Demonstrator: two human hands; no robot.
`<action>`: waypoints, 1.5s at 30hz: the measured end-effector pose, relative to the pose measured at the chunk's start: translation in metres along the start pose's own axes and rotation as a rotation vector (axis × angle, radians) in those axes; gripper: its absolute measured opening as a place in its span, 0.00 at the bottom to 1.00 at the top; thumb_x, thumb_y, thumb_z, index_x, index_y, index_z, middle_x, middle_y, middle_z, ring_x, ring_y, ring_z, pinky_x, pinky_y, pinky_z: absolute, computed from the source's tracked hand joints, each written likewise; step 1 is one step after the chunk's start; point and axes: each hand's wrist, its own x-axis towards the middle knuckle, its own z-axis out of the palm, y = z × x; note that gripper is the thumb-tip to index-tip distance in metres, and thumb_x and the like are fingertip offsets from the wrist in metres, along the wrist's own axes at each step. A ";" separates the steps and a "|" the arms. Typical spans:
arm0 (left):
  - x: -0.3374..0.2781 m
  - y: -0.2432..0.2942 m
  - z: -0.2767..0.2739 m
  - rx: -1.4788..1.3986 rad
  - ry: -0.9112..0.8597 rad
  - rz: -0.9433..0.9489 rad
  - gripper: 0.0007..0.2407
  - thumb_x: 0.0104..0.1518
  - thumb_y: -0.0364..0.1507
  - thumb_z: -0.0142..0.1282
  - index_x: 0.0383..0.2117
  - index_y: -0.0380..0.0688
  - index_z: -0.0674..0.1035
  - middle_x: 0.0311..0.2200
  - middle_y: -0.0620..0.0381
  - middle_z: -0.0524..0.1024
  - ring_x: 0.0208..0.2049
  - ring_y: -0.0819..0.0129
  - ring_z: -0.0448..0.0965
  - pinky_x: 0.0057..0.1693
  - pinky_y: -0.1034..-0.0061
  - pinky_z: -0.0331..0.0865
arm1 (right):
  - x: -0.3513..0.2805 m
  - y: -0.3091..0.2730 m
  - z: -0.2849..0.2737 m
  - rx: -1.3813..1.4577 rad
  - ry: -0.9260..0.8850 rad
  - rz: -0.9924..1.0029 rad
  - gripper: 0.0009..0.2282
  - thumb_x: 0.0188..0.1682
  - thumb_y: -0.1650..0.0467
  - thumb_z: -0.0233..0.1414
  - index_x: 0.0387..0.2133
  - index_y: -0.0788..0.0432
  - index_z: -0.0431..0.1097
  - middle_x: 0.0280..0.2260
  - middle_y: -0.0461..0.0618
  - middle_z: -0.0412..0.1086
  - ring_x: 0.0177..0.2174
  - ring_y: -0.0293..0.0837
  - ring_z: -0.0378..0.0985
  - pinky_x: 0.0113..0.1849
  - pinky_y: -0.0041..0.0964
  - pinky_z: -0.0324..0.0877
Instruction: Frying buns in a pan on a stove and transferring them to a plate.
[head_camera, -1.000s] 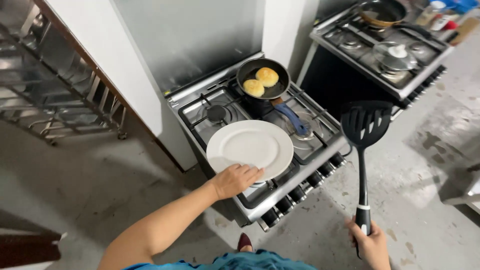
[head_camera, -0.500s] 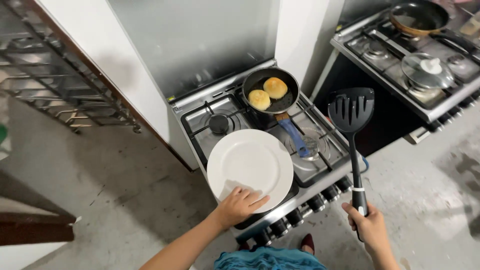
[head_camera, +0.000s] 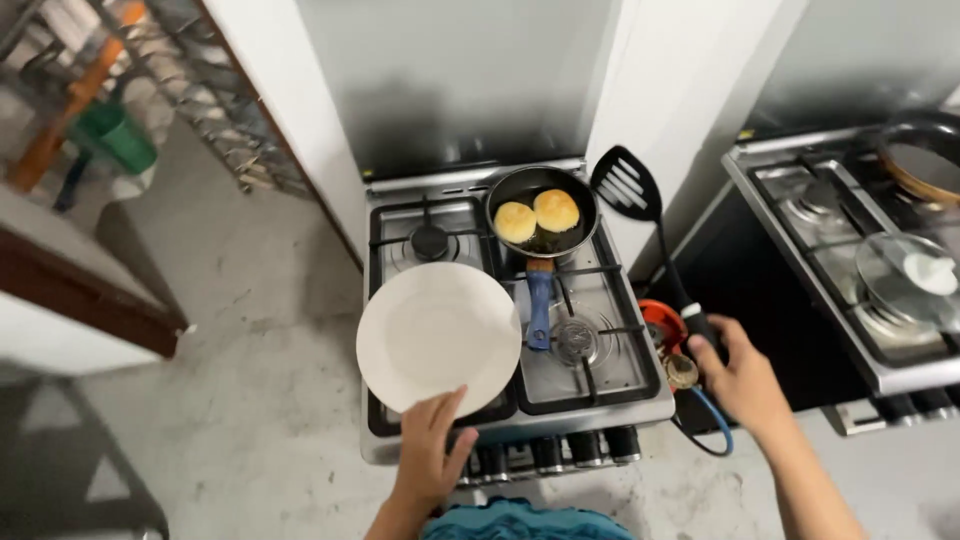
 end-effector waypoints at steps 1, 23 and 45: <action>-0.006 0.010 0.002 0.010 0.014 -0.017 0.22 0.62 0.39 0.53 0.58 0.39 0.74 0.51 0.46 0.75 0.52 0.50 0.72 0.60 0.59 0.60 | 0.013 0.003 -0.008 -0.001 -0.019 -0.015 0.21 0.50 0.60 0.54 0.53 0.60 0.67 0.23 0.53 0.73 0.21 0.48 0.75 0.25 0.41 0.71; 0.069 -0.003 0.067 -0.026 0.008 0.026 0.21 0.53 0.38 0.66 0.49 0.39 0.79 0.51 0.45 0.73 0.51 0.47 0.72 0.58 0.56 0.63 | 0.051 -0.127 0.006 -1.098 -0.117 -0.400 0.20 0.47 0.65 0.54 0.56 0.38 0.70 0.39 0.52 0.74 0.40 0.53 0.81 0.40 0.46 0.79; 0.092 -0.009 0.130 -0.058 0.053 0.076 0.18 0.44 0.20 0.66 0.43 0.40 0.76 0.44 0.48 0.69 0.42 0.51 0.74 0.48 0.63 0.72 | 0.054 -0.088 0.040 -0.870 0.034 -0.423 0.23 0.47 0.66 0.55 0.59 0.48 0.67 0.35 0.60 0.72 0.37 0.59 0.80 0.40 0.49 0.77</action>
